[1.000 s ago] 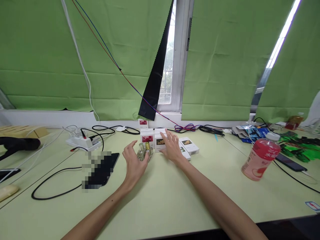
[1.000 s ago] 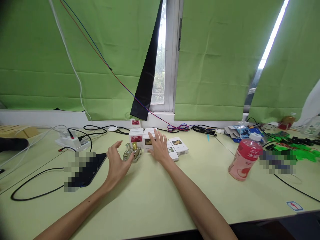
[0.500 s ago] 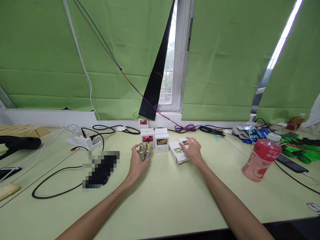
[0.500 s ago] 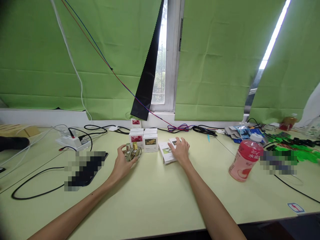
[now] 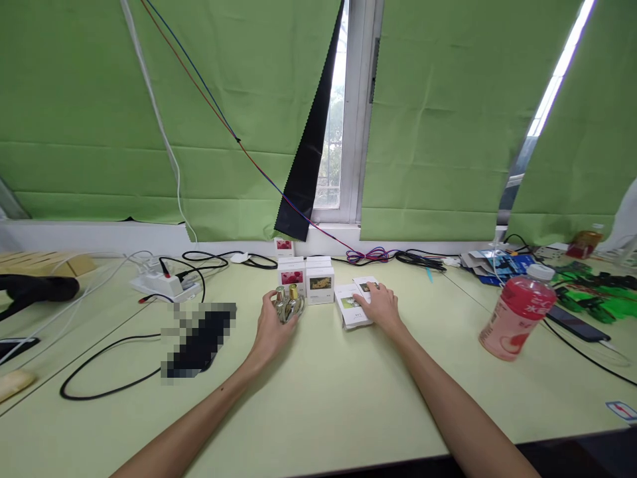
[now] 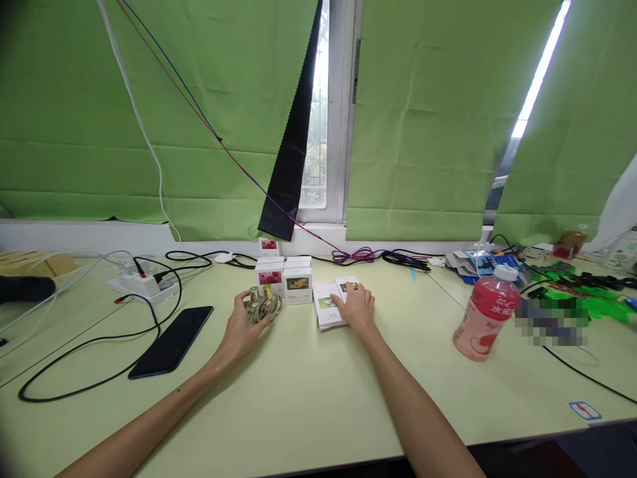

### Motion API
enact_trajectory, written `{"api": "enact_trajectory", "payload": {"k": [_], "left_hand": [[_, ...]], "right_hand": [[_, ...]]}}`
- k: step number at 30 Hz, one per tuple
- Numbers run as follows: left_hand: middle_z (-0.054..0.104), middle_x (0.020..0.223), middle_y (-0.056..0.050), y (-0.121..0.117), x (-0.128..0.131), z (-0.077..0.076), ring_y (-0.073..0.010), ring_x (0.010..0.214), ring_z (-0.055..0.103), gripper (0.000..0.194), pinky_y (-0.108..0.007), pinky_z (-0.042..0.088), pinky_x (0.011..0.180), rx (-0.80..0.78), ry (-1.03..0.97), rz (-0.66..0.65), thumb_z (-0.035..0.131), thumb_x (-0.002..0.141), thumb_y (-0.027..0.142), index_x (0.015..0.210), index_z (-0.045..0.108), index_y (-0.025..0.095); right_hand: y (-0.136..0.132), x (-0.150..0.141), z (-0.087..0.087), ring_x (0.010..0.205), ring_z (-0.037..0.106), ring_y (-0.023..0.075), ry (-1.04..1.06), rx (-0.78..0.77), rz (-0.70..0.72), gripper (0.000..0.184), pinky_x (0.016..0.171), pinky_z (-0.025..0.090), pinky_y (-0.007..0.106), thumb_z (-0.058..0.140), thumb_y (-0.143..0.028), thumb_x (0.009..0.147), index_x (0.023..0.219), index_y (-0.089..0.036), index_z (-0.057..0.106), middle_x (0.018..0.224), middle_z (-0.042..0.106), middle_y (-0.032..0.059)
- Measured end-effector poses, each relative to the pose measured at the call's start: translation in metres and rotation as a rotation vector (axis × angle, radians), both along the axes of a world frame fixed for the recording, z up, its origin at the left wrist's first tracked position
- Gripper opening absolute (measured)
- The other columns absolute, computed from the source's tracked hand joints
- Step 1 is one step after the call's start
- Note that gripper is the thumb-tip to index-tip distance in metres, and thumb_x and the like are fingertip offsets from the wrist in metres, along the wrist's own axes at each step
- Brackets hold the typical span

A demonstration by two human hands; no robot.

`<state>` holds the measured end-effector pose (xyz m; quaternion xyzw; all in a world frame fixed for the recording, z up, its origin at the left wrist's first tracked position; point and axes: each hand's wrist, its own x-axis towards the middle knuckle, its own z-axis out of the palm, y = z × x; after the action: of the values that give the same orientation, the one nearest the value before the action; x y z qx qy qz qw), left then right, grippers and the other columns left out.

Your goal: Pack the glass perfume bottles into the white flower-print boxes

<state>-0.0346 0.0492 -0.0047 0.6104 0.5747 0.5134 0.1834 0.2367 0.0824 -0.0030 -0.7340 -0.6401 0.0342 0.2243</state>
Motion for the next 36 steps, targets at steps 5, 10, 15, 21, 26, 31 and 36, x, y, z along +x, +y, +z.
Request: {"api": "enact_trajectory", "payload": {"k": [5, 10, 15, 21, 26, 31, 36], "left_hand": [[0.061, 0.120, -0.013, -0.001, 0.002, -0.002, -0.0301, 0.109, 0.064, 0.064, -0.048, 0.050, 0.094, 0.016, -0.008, -0.022, 0.075, 0.069, 0.031, 0.124, 0.041, 0.024], [0.061, 0.122, -0.013, -0.001, 0.003, -0.001, -0.0307, 0.112, 0.063, 0.064, -0.049, 0.048, 0.096, 0.004, 0.015, -0.046, 0.074, 0.071, 0.032, 0.125, 0.040, 0.023], [0.062, 0.119, -0.013, -0.001, 0.004, -0.001, -0.0310, 0.112, 0.063, 0.065, -0.050, 0.048, 0.096, -0.014, 0.010, -0.047, 0.075, 0.071, 0.031, 0.125, 0.041, 0.022], [0.058, 0.124, -0.013, -0.001, 0.004, -0.001, -0.0319, 0.118, 0.059, 0.068, -0.051, 0.047, 0.099, 0.015, -0.014, -0.045, 0.079, 0.067, 0.033, 0.123, 0.042, 0.025], [0.058, 0.121, -0.011, -0.003, 0.005, 0.006, -0.0316, 0.115, 0.060, 0.070, -0.052, 0.048, 0.096, 0.006, -0.001, -0.016, 0.081, 0.064, 0.033, 0.123, 0.041, 0.029], [0.058, 0.121, -0.012, -0.004, 0.006, 0.008, -0.0313, 0.116, 0.060, 0.071, -0.051, 0.049, 0.095, 0.022, 0.030, -0.013, 0.079, 0.066, 0.031, 0.125, 0.040, 0.027], [0.059, 0.125, -0.013, -0.005, 0.007, 0.009, -0.0293, 0.111, 0.063, 0.071, -0.048, 0.050, 0.094, 0.007, 0.044, -0.029, 0.076, 0.067, 0.024, 0.128, 0.038, 0.026]], "right_hand": [[-0.010, -0.007, 0.005, 0.116, 0.052, 0.0384, -0.023, -0.010, -0.038, 0.053, 0.093, 0.037, 0.046, 0.044, -0.056, 0.095, 0.128, -0.016, 0.060, 0.128, 0.055, 0.0218], [-0.016, -0.013, 0.006, 0.113, 0.054, 0.0393, -0.039, -0.004, -0.073, 0.054, 0.092, 0.038, 0.047, 0.045, -0.055, 0.096, 0.127, -0.014, 0.061, 0.124, 0.057, 0.0238], [-0.015, -0.014, 0.004, 0.120, 0.049, 0.0393, -0.078, 0.112, -0.052, 0.053, 0.098, 0.034, 0.049, 0.047, -0.053, 0.096, 0.129, -0.013, 0.061, 0.127, 0.056, 0.0248], [-0.012, -0.019, 0.000, 0.135, 0.042, 0.0317, -0.033, 0.205, 0.213, 0.055, 0.108, 0.031, 0.044, 0.054, -0.055, 0.093, 0.134, -0.018, 0.057, 0.140, 0.052, 0.0194], [-0.019, -0.026, -0.001, 0.143, 0.035, 0.0329, -0.058, 0.147, 0.405, 0.067, 0.113, 0.024, 0.051, 0.057, -0.063, 0.088, 0.140, -0.020, 0.052, 0.147, 0.046, 0.0209], [-0.024, -0.027, -0.002, 0.147, 0.029, 0.0346, -0.101, 0.044, 0.478, 0.083, 0.117, 0.017, 0.054, 0.061, -0.067, 0.082, 0.148, -0.020, 0.043, 0.151, 0.041, 0.0240], [-0.027, -0.026, -0.001, 0.149, 0.022, 0.0378, -0.126, -0.020, 0.513, 0.094, 0.116, 0.017, 0.055, 0.065, -0.070, 0.077, 0.152, -0.021, 0.035, 0.155, 0.034, 0.0256]]}}
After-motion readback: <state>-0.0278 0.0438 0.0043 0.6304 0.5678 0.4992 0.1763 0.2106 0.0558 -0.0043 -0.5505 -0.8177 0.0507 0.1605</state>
